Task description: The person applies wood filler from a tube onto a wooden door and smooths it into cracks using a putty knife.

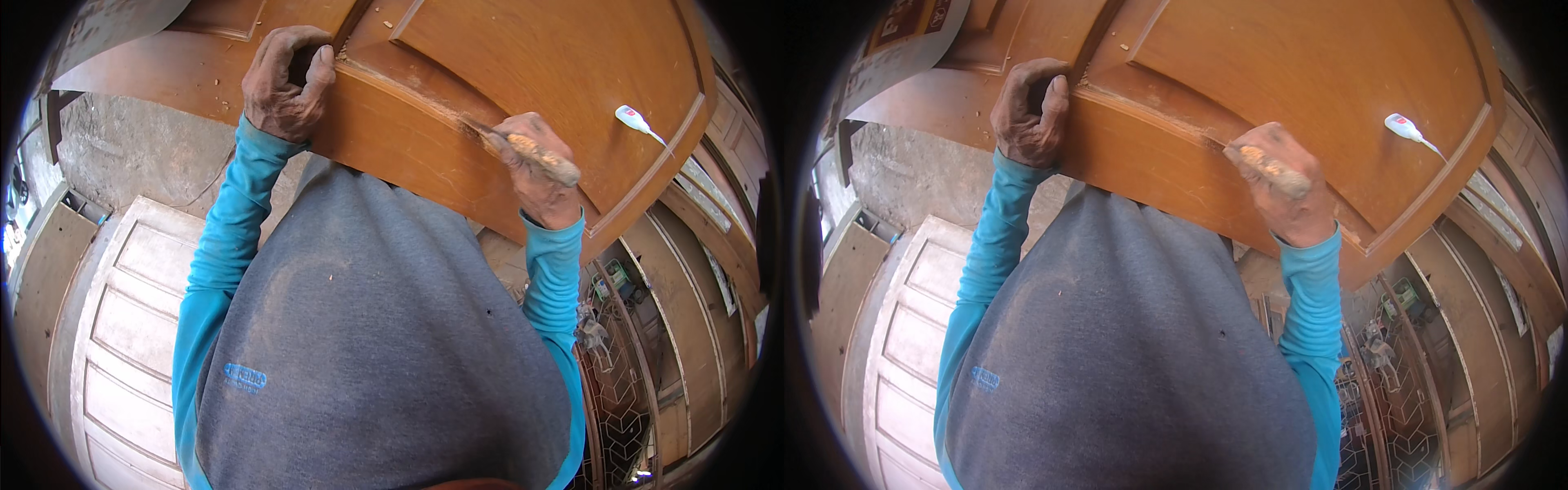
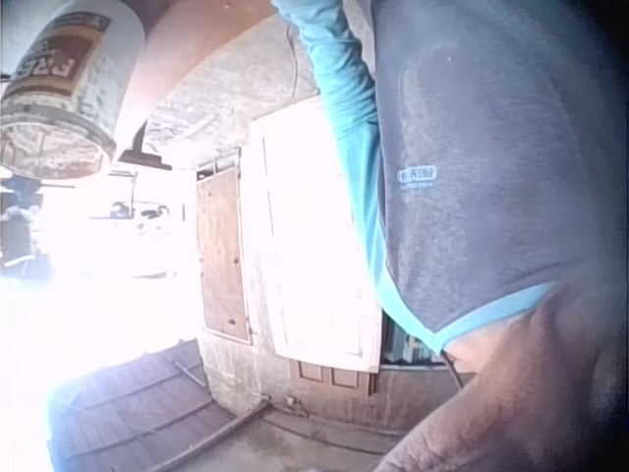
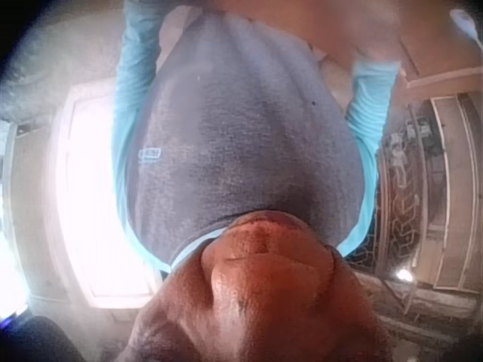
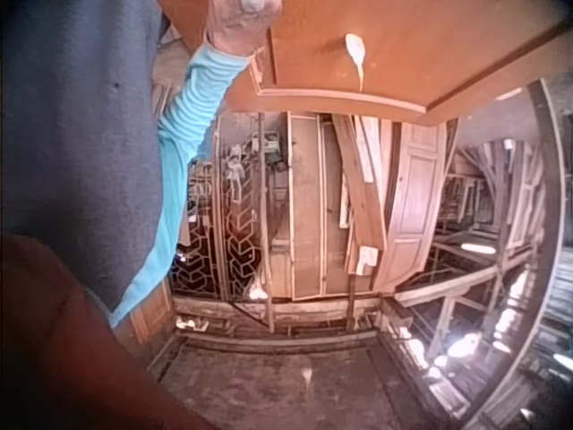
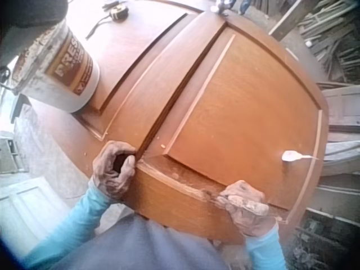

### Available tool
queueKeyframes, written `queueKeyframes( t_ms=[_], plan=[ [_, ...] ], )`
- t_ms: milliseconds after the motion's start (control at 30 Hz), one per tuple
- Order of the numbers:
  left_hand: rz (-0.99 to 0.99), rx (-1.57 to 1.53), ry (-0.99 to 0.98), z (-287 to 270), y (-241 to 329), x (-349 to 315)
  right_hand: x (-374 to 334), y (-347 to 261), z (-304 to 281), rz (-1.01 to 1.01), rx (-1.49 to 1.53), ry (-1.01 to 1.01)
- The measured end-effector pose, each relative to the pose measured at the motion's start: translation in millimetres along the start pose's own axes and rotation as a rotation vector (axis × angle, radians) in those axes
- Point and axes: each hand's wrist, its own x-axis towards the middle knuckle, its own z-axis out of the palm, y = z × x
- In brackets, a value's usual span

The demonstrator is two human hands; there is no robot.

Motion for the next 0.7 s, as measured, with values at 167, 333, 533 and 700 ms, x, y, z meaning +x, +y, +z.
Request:
queueKeyframes(
  t_ms=[167,333,533,700],
  plan=[
    [0.003,0.020,-0.004,1,-3,-1,-9,6,-2,0.003,0.017,-0.012],
    [0.001,0.002,0.002,1,-3,-2,-16,3,-9,0.098,-0.022,0.020],
    [0.017,0.028,0.005,1,-2,-1,-22,5,-12,0.115,-0.003,0.068],
    [0.007,0.018,0.008,4,-5,-1,-27,12,-8,0.034,-0.001,0.024]
  ],
)
